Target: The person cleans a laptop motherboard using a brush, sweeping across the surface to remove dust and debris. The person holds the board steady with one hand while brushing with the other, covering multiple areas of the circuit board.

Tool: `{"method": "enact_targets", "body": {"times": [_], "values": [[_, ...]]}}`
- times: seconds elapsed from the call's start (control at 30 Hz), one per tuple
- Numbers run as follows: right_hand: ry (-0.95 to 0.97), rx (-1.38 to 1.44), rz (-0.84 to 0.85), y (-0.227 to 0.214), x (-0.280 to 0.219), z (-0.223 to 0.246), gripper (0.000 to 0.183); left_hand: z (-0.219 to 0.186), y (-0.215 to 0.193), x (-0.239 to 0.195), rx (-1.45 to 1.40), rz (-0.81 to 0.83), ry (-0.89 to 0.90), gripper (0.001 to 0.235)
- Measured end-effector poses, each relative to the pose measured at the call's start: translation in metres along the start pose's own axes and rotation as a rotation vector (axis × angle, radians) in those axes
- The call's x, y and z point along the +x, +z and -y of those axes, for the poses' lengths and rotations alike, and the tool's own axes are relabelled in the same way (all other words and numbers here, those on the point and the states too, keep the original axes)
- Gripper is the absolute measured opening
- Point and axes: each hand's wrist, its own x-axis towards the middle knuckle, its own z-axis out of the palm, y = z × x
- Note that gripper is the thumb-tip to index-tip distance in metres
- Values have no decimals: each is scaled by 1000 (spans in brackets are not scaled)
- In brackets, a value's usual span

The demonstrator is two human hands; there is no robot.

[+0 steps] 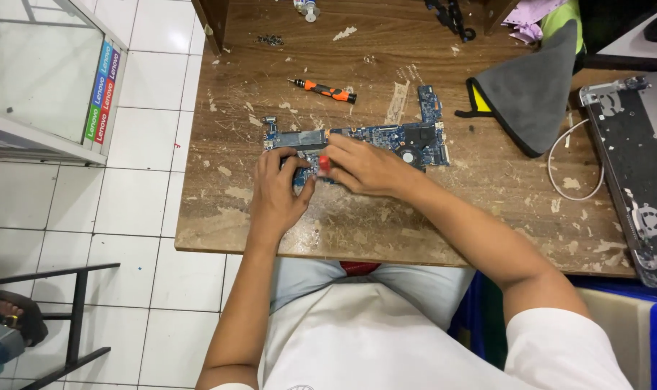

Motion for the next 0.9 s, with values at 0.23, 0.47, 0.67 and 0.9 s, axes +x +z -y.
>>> {"method": "enact_targets", "body": {"times": [0.23,0.47,0.67,0.9], "values": [[123,62,-18,0,-3,2,10,-1,-2,-2,-22,-4,1,23],[136,153,-96,9,-9,2,19,3,2,-2,-30,2,-6,24],[125,222,-172,4,-1,12,10,6,4,-4,-39,16,-21,25],[80,174,-299,10,-2,3,10,5,3,-3,-14,32,-19,26]]}}
